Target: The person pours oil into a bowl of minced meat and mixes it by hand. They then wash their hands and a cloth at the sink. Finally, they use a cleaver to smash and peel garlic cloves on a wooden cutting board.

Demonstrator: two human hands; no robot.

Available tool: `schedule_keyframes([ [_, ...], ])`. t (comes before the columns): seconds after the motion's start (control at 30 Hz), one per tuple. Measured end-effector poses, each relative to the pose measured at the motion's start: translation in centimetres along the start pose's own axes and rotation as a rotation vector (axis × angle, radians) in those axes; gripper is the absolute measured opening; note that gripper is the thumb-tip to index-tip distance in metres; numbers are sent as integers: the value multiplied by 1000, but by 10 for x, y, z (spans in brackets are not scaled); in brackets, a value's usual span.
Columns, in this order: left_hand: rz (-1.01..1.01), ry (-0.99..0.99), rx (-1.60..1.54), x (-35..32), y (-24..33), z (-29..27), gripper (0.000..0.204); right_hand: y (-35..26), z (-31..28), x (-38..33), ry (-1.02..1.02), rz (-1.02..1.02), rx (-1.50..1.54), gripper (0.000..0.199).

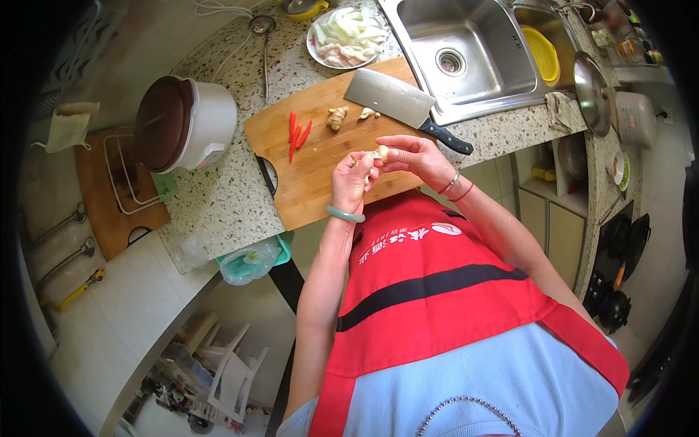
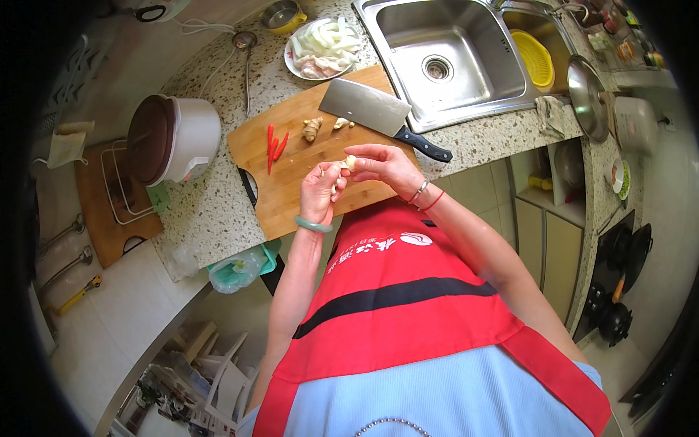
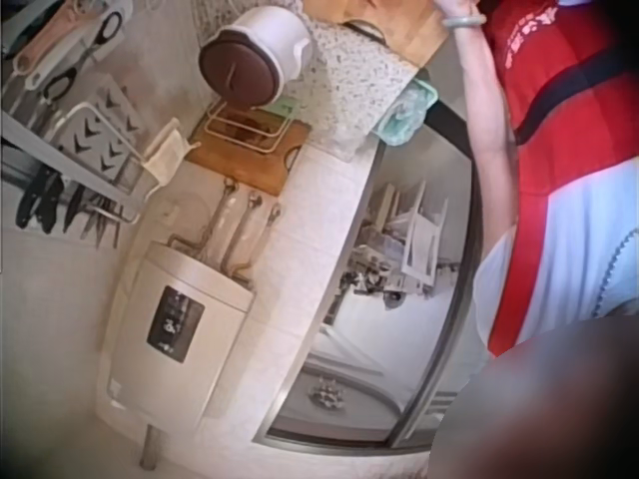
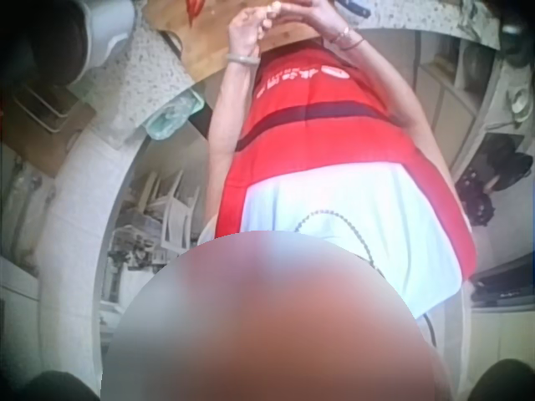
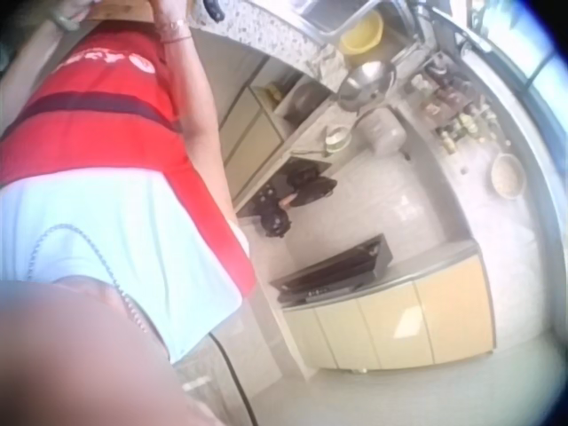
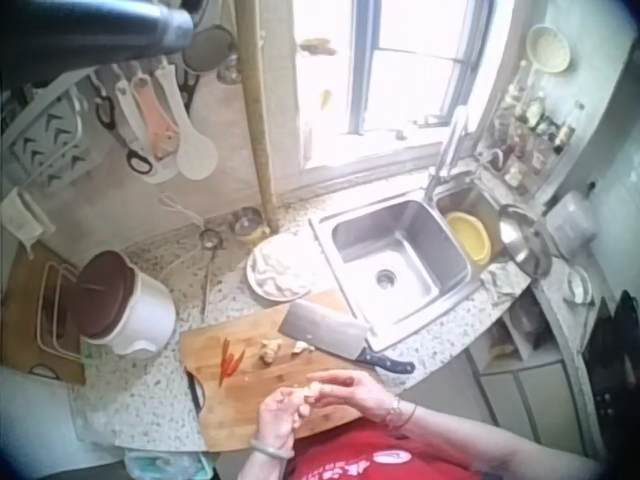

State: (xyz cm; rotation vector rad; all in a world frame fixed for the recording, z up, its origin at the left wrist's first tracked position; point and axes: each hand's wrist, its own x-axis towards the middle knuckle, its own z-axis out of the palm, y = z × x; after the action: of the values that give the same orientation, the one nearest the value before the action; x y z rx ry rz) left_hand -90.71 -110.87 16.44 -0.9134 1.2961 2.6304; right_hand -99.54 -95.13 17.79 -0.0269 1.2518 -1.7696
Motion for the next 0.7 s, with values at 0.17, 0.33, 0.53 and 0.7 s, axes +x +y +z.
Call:
schedule_keyframes([
  [0.17,66,37,189,1,-9,1,12,9,1,7,111,-94,-362,32],
  [0.33,118,60,-36,6,-7,-8,12,12,-10,14,108,63,174,26],
  [0.53,73,103,-103,14,-11,-19,13,14,-7,18,186,94,262,19],
  [0.7,54,131,-148,15,-12,-24,15,32,-9,27,369,-244,-620,14],
])
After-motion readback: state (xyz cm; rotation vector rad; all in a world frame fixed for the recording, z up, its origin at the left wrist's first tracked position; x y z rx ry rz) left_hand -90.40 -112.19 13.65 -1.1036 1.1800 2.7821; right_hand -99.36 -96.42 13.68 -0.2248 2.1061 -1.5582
